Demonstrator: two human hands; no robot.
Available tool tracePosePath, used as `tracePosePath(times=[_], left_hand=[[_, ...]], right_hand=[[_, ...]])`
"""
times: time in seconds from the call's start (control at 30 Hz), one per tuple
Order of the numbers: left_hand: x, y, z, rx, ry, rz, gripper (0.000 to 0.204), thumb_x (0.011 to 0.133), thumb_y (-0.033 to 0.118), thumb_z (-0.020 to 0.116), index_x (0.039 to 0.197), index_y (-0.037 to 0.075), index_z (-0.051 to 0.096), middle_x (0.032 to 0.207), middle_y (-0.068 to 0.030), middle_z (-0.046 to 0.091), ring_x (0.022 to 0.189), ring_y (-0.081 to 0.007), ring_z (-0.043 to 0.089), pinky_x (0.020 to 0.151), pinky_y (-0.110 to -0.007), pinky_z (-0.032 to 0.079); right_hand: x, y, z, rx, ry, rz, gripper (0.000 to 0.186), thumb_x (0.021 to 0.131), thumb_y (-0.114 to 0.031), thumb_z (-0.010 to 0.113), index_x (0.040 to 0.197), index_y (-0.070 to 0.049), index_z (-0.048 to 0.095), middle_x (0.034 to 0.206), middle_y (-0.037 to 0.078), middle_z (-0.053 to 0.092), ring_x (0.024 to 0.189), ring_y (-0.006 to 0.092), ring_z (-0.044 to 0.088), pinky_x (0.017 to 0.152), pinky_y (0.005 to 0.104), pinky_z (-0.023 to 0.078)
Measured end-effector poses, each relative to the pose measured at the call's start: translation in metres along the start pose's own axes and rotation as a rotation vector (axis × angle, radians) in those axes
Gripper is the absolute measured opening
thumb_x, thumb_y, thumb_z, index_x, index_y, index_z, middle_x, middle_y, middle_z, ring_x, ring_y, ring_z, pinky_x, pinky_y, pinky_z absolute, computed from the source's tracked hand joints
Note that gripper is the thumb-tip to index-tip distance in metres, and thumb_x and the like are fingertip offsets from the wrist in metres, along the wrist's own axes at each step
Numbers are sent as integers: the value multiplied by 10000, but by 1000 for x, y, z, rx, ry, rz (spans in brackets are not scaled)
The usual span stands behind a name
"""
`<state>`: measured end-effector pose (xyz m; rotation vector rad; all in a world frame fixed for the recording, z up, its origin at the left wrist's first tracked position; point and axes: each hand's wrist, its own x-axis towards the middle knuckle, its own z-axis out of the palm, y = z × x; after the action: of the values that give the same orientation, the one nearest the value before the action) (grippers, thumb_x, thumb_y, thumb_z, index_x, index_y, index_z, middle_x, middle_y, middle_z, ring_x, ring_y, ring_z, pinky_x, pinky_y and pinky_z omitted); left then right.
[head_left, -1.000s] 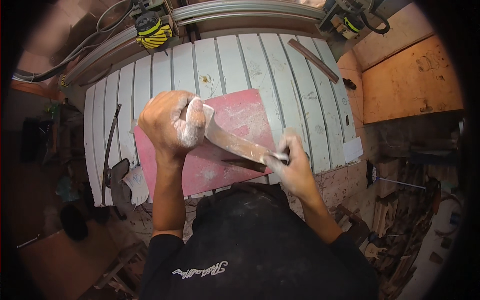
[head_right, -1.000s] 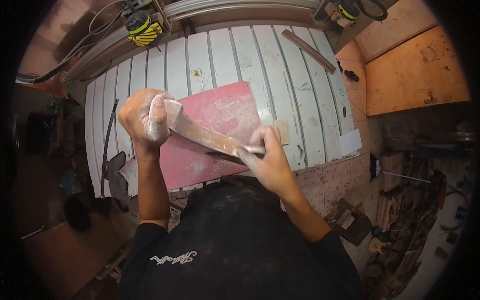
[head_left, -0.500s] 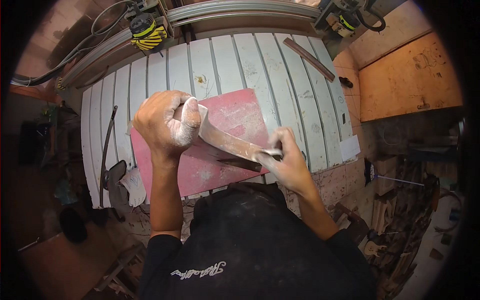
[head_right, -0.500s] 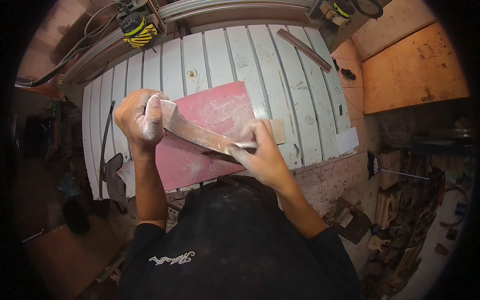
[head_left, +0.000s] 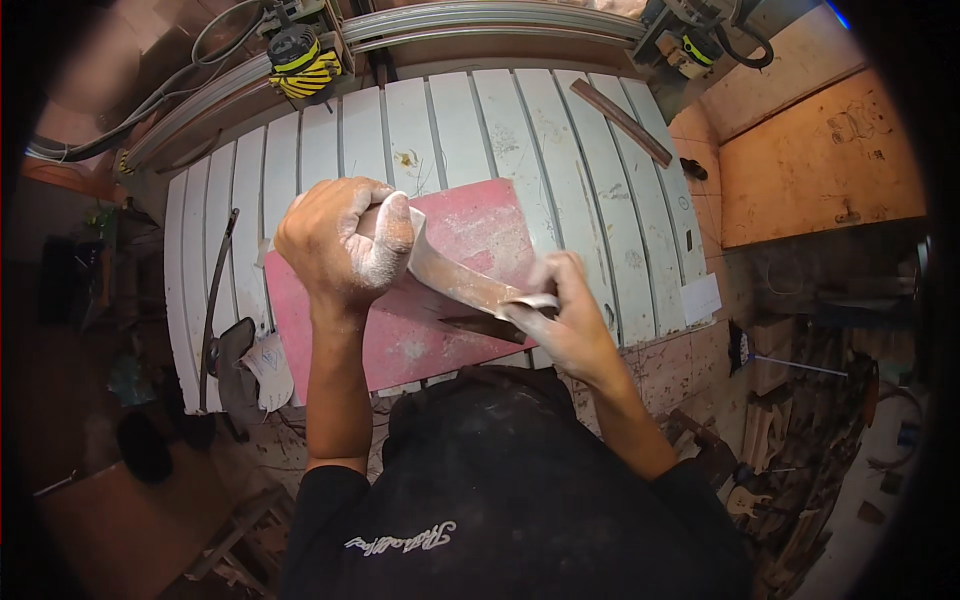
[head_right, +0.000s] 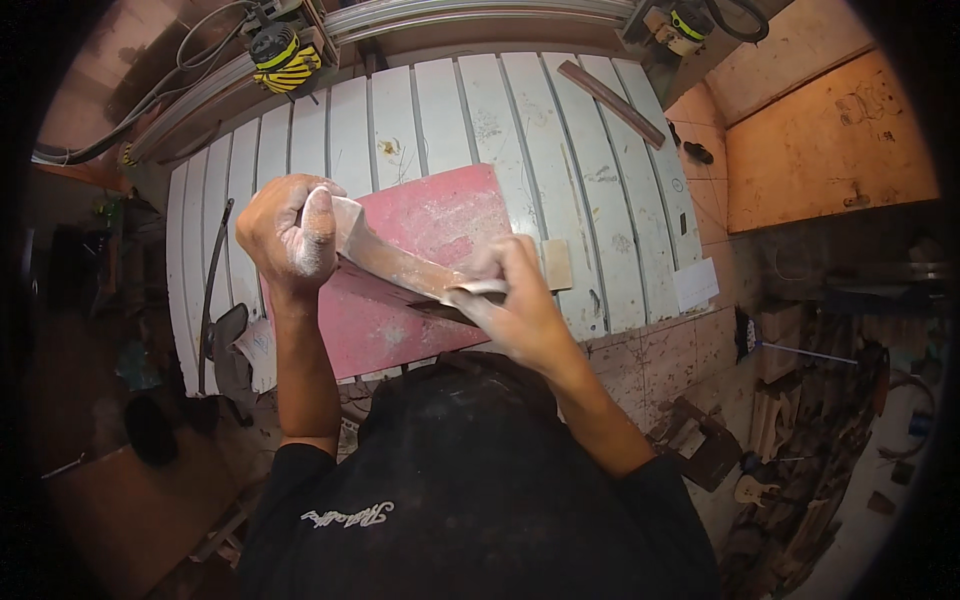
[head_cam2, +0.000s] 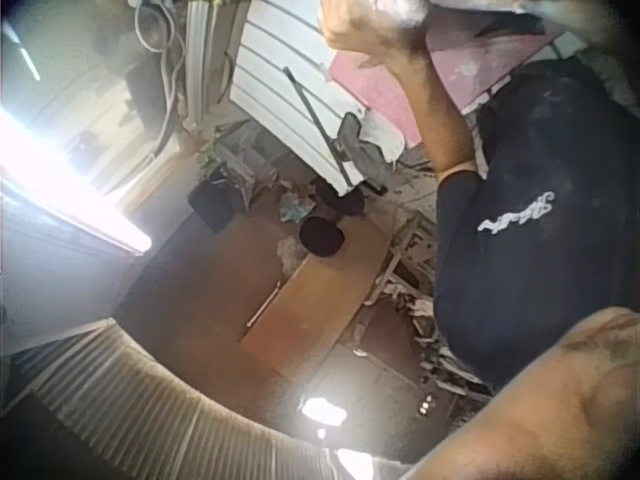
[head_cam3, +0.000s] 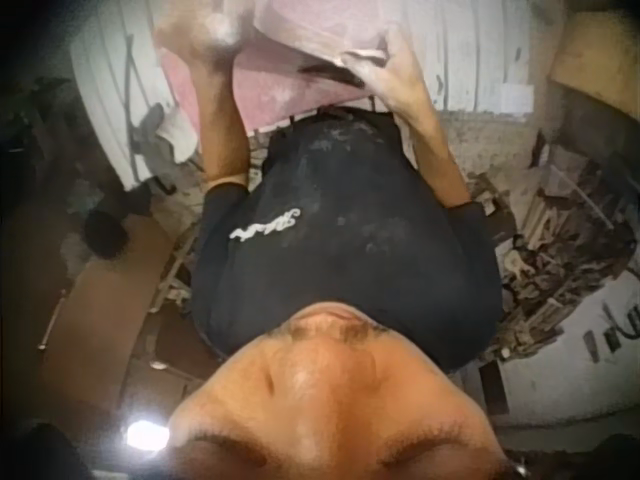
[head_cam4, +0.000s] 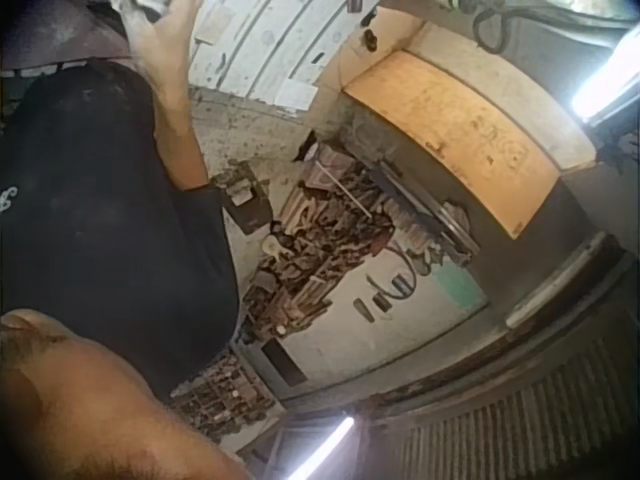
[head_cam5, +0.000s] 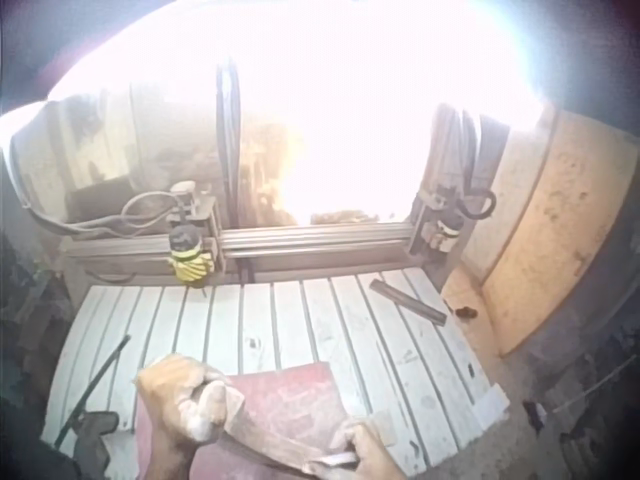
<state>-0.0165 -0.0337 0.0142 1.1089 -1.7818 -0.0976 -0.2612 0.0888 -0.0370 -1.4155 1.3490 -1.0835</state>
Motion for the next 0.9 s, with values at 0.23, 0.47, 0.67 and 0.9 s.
tracePosePath(times=[0.23, 0.47, 0.67, 0.9], left_hand=[[9, 2, -1, 62, -37, 12, 379, 879, 346, 642, 714, 17, 732, 684, -126, 705, 622, -288, 678, 629, -386, 527], [7, 2, 4, 62, -32, 35, 378, 881, 353, 645, 724, 20, 731, 696, -129, 711, 623, -280, 679, 625, -384, 526], [4, -1, 1, 34, 8, 94, 413, 896, 378, 633, 719, 17, 730, 692, -131, 710, 627, -282, 684, 628, -384, 525], [3, -3, 5, 5, 53, 107, 217, 716, 300, 745, 722, 83, 735, 704, -69, 713, 637, -268, 665, 612, -373, 485]], right_hand=[[6, -2, -1, -36, 74, 136, 347, 886, 21, 817, 1015, -68, 508, 1066, 56, 458, 963, 147, 518, 873, 304, 482], [2, 18, 0, 192, 166, 213, 350, 927, 28, 792, 1041, -56, 472, 1041, 24, 467, 907, 93, 592, 733, 260, 566], [-1, 18, 2, 163, 148, 88, 330, 937, 2, 793, 1024, -62, 481, 1010, 36, 502, 823, 94, 594, 716, 265, 546], [-5, 30, 1, 200, 141, 104, 348, 925, -9, 807, 1052, -56, 486, 1013, 26, 486, 866, 99, 561, 732, 256, 513]])
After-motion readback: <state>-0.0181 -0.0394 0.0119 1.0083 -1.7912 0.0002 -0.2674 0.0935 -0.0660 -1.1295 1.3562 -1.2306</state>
